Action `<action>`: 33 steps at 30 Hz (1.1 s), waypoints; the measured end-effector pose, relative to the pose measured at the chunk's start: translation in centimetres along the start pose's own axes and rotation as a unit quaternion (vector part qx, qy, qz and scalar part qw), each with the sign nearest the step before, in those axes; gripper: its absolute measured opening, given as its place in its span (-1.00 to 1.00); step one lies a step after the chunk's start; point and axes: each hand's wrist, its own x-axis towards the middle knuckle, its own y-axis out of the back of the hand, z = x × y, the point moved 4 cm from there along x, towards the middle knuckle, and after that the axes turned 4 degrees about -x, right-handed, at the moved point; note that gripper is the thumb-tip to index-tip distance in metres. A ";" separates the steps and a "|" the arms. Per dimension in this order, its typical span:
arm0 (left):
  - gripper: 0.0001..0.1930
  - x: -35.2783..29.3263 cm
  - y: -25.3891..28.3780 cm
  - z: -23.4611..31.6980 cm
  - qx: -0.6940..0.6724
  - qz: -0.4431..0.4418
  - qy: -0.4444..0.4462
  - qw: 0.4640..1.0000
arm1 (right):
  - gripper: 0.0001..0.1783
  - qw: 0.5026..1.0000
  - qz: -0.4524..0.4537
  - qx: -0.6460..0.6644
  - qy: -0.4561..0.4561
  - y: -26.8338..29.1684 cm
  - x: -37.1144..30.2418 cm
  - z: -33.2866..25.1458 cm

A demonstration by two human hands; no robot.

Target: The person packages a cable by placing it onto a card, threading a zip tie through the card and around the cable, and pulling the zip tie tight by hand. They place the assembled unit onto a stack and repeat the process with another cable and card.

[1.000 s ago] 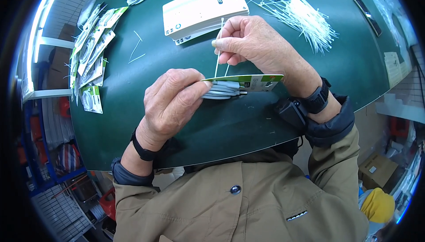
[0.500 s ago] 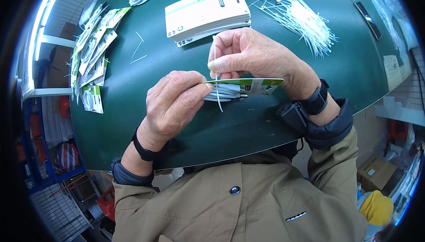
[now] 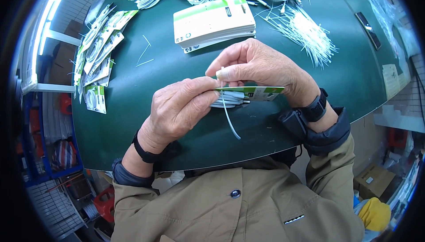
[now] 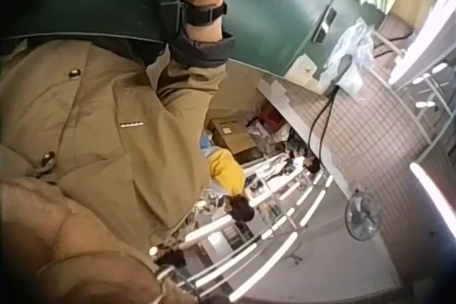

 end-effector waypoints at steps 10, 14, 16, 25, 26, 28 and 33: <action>-0.82 0.2 0.1 0.0 -0.024 -0.021 0.015 0.999 | -0.79 0.999 0.010 -0.052 0.005 0.4 0.1 -0.4; -0.80 -0.2 -0.2 -0.4 -0.027 -0.008 0.018 0.999 | -0.78 1.000 0.003 0.002 -0.005 0.3 0.2 0.0; -0.78 -0.4 -0.3 -0.6 -0.040 -0.003 0.027 0.999 | -0.79 1.000 0.000 0.006 -0.009 0.2 0.3 0.1; -0.73 -0.4 -0.1 -0.7 -0.102 -0.004 0.102 0.990 | -0.80 0.999 -0.027 0.023 -0.025 -0.2 0.6 0.2; -0.73 -0.5 0.0 -0.6 -0.100 0.002 0.102 0.990 | -0.79 0.999 -0.030 0.020 -0.023 -0.2 0.6 0.2; -0.74 -0.7 -0.1 -0.9 -0.128 -0.012 0.133 0.983 | -0.80 0.999 -0.031 0.017 -0.029 -0.3 0.5 0.5; -0.76 -1.4 -0.4 -2.0 -0.184 -0.025 0.222 0.957 | -0.81 0.999 -0.023 0.009 -0.046 0.2 1.1 1.1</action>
